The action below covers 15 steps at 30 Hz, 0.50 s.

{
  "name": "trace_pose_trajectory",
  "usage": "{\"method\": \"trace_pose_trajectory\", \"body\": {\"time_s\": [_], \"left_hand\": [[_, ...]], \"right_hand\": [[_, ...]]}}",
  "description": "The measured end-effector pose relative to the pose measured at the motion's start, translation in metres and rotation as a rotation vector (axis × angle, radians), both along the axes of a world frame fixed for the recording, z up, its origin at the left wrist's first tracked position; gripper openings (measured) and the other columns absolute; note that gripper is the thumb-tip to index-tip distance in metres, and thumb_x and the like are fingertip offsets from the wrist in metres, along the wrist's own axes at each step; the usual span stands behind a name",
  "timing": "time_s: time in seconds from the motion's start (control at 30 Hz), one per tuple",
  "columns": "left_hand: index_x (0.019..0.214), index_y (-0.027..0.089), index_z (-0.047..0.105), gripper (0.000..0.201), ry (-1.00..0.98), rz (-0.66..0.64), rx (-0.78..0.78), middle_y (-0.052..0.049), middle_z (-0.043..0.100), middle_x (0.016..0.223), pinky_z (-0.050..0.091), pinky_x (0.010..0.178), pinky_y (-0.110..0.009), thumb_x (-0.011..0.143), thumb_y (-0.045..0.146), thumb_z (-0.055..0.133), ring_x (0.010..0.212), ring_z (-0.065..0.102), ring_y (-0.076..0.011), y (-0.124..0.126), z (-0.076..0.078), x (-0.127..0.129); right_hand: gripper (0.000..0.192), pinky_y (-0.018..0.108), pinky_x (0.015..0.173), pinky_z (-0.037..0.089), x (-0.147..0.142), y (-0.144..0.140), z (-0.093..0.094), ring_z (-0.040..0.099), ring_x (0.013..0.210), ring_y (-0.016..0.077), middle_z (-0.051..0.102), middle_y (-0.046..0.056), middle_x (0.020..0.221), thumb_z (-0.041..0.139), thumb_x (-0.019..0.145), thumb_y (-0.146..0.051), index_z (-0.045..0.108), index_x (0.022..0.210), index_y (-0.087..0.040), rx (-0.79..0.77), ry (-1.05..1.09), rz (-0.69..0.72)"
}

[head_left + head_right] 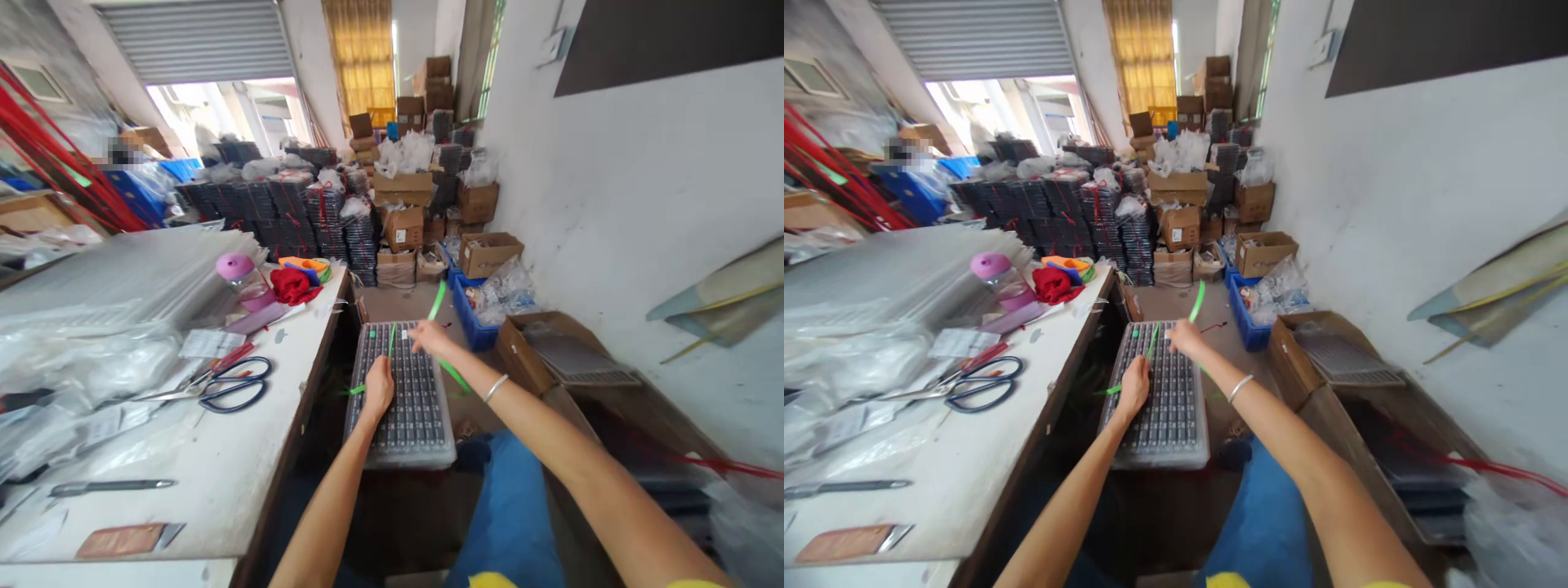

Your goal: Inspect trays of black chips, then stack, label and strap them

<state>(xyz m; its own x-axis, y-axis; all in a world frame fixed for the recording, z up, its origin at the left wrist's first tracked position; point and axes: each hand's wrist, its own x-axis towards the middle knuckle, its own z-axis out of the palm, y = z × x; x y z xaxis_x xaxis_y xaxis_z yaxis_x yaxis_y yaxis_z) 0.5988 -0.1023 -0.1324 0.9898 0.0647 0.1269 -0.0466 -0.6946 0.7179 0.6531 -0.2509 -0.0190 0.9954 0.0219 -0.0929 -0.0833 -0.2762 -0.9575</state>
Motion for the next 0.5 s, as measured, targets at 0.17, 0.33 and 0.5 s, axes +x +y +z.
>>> {"method": "trace_pose_trajectory", "body": {"time_s": [0.17, 0.33, 0.5], "left_hand": [[0.112, 0.015, 0.057, 0.03, -0.038, -0.037, -0.114, -0.007, 0.061, 0.109, 0.053, 0.079, -0.038, 0.09, 0.035, 0.055, 0.091, 0.061, -0.018, 0.006, -0.001, -0.002], [0.113, 0.016, 0.057, 0.03, -0.067, -0.106, -0.222, -0.008, 0.06, 0.114, 0.051, 0.084, -0.041, 0.09, 0.035, 0.054, 0.098, 0.06, -0.0195, 0.005, -0.004, -0.002], [0.112, 0.015, 0.058, 0.029, -0.073, -0.091, -0.354, -0.008, 0.06, 0.112, 0.051, 0.083, -0.041, 0.09, 0.035, 0.055, 0.096, 0.06, -0.0192, 0.009, -0.008, -0.001]], "right_hand": [[0.029, 0.034, 0.072, 0.054, -0.013, 0.041, -0.062, 0.061, 0.085, 0.016, 0.061, 0.006, 0.105, 0.056, 0.092, -0.035, 0.057, 0.112, -0.014, 0.034, 0.207, 0.085], [0.03, 0.036, 0.075, 0.054, 0.008, 0.058, -0.073, 0.061, 0.089, 0.0173, 0.06, 0.007, 0.109, 0.056, 0.091, -0.034, 0.056, 0.115, -0.015, 0.045, 0.284, 0.074], [0.03, 0.035, 0.074, 0.054, 0.016, 0.068, -0.083, 0.061, 0.088, 0.017, 0.06, 0.007, 0.108, 0.056, 0.091, -0.034, 0.056, 0.115, -0.015, 0.043, 0.149, -0.028]]}}
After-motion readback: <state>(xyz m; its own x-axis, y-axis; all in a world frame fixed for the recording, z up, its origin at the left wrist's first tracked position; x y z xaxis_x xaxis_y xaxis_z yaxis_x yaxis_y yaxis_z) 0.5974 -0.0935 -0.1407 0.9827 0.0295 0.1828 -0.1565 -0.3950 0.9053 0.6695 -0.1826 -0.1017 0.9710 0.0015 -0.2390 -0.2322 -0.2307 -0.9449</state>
